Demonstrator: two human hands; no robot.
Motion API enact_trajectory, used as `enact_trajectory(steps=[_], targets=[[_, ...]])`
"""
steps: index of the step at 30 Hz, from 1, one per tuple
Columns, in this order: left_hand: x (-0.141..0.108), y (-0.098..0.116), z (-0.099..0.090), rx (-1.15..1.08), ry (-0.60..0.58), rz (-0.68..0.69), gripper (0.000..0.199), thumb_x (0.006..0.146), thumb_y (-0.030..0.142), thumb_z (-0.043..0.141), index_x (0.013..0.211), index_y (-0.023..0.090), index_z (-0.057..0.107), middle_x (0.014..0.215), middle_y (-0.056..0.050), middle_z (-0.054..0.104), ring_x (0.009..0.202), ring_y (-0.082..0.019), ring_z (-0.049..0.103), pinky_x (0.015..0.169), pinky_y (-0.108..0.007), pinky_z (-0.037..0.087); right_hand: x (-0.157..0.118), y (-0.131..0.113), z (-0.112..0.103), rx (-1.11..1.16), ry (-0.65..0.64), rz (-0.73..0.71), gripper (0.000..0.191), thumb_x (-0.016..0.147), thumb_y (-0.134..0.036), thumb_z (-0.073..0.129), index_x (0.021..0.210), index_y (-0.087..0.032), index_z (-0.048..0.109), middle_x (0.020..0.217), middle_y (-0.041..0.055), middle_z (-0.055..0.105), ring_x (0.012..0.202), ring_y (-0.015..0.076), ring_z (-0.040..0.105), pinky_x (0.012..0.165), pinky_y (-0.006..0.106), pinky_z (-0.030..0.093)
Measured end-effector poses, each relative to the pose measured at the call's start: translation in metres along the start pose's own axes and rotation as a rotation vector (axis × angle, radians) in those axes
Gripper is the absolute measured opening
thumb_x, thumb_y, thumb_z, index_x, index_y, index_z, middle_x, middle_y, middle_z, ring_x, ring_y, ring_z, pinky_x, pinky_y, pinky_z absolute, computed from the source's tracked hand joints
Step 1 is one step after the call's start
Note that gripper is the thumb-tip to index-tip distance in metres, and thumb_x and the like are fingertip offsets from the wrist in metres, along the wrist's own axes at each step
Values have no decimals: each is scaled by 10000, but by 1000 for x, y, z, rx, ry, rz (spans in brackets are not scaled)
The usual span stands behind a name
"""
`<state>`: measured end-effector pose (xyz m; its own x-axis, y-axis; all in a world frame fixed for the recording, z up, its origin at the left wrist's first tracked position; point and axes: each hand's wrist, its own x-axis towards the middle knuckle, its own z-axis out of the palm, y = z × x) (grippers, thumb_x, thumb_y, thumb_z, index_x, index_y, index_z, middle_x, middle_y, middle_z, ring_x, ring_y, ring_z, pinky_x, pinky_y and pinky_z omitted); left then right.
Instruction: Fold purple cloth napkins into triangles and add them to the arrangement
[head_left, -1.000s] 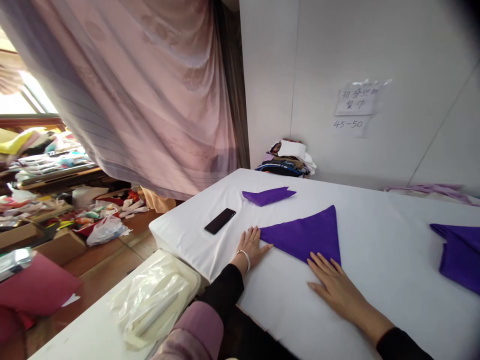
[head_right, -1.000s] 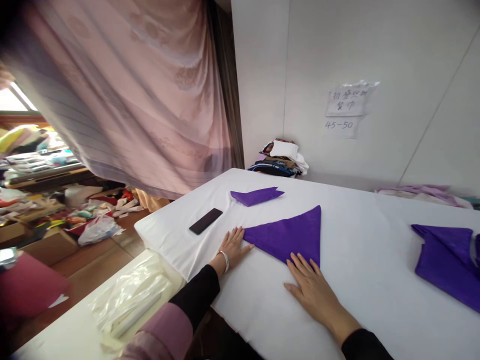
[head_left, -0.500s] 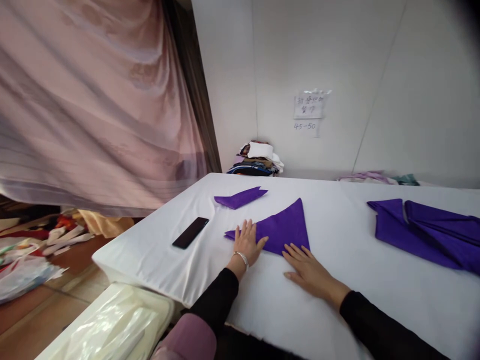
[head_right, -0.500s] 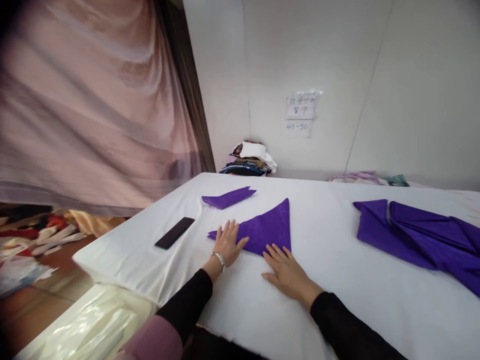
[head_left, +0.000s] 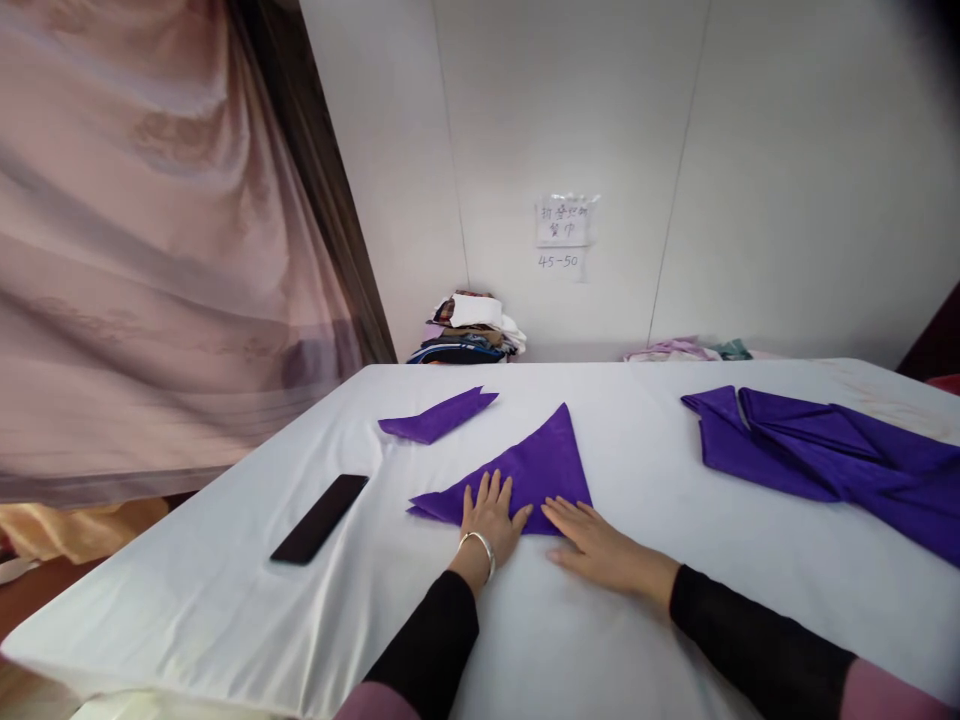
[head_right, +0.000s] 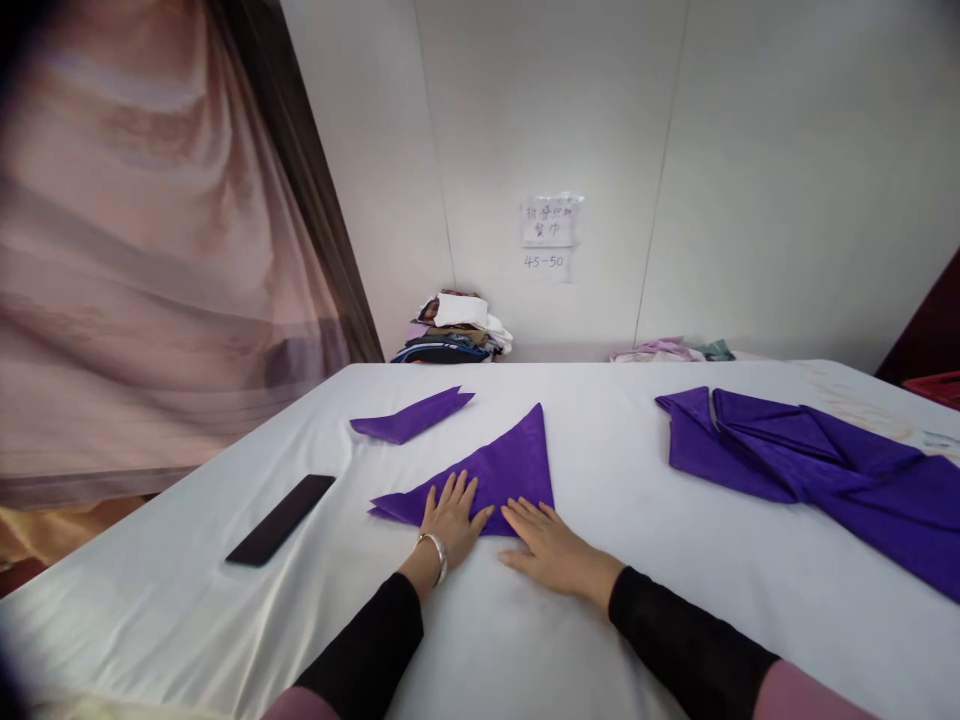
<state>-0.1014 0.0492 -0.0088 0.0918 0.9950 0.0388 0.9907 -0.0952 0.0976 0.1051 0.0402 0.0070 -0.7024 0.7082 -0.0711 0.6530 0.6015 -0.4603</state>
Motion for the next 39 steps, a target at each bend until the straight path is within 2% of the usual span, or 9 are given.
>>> enact_trajectory(steps=[4,8,21,31,39], targets=[[0,2,-1,7,-10,-11,697,851,596,167,1388,172,299,1483,-80,211,1371,-263,121,1090,-527,98,27,19,-14,-39,21,141,780,842,-670,214,1425,-151,213,1487,94,174,1366,234,127,1100,412,110],[1,2,-3,4,-14,-19,680,852,584,185,1382,180,315,1481,-76,213,1371,-264,125,1090,-528,103,55,48,-26,-99,51,214,797,836,-682,162,1421,-146,226,1493,93,155,1372,234,84,1094,433,81],[3,1,-1,-16,-56,-31,678,846,586,212,1391,191,296,1485,-50,174,1372,-269,99,1097,-538,84,132,115,-54,-189,105,312,765,852,-639,154,1423,-133,211,1499,108,143,1372,244,84,1077,453,70],[3,-6,10,-9,-33,-12,668,846,599,231,1389,214,297,1481,-40,176,1367,-272,130,1098,-543,104,169,153,-71,-202,133,320,689,869,-603,172,1396,-167,260,1497,87,166,1369,237,95,1072,465,70],[2,-5,7,26,-18,4,630,867,568,232,1387,217,294,1481,-49,199,1364,-270,149,1091,-546,131,186,167,-84,-144,151,386,679,869,-601,169,1396,-183,258,1494,90,182,1366,249,117,1072,488,85]])
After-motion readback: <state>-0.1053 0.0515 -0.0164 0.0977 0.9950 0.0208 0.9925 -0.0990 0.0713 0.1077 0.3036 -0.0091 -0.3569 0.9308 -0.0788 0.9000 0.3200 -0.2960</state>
